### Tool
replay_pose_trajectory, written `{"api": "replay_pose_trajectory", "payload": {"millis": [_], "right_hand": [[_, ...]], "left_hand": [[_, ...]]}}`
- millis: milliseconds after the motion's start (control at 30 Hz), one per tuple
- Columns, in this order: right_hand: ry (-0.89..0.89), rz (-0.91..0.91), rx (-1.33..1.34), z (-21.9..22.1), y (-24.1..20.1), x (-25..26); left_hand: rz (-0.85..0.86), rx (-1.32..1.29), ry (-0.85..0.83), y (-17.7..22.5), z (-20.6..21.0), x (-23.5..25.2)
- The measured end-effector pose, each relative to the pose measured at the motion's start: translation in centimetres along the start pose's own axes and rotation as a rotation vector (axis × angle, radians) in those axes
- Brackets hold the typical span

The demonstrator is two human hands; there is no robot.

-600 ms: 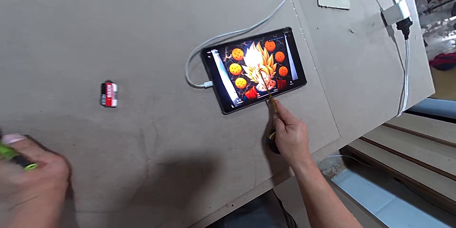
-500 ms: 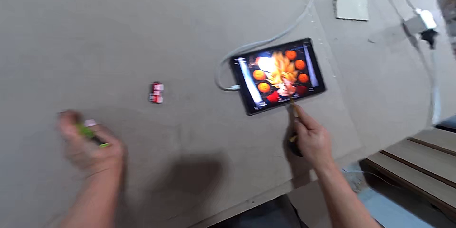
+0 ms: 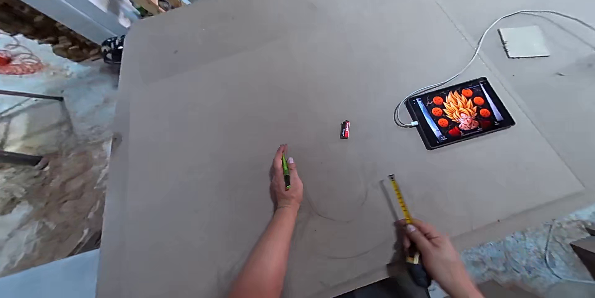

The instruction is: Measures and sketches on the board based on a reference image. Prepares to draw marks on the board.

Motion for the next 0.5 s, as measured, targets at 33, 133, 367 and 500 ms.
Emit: {"api": "replay_pose_trajectory", "payload": {"millis": [33,133,367,500], "right_hand": [[-0.033,0.028,-0.002,3.7,-0.1,-0.5],[-0.099,0.112,-0.066,12.8,-1.0,-0.3],[-0.066,0.216,-0.219,20.6,-3.4,3.1],[-0.089,0.207,-0.185,20.1,-3.0,3.5]], "left_hand": [[0.001,-0.028,-0.067,-0.3,-0.9,-0.4],[0.021,0.032,-0.228,-1.2,-3.6,-3.1],[0.591,0.334,-0.674,0.6,-1.2,-10.0],[0.721,0.42,-0.687,-1.2,0.7,-8.6]]}}
Point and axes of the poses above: each hand's wrist, its own x-axis towards the middle knuckle, its own z-axis out of the palm, y = z × x, the point moved 8 cm from there along x, towards the middle knuckle, and after that the axes turned 10 degrees about -y, right-handed, at the moved point
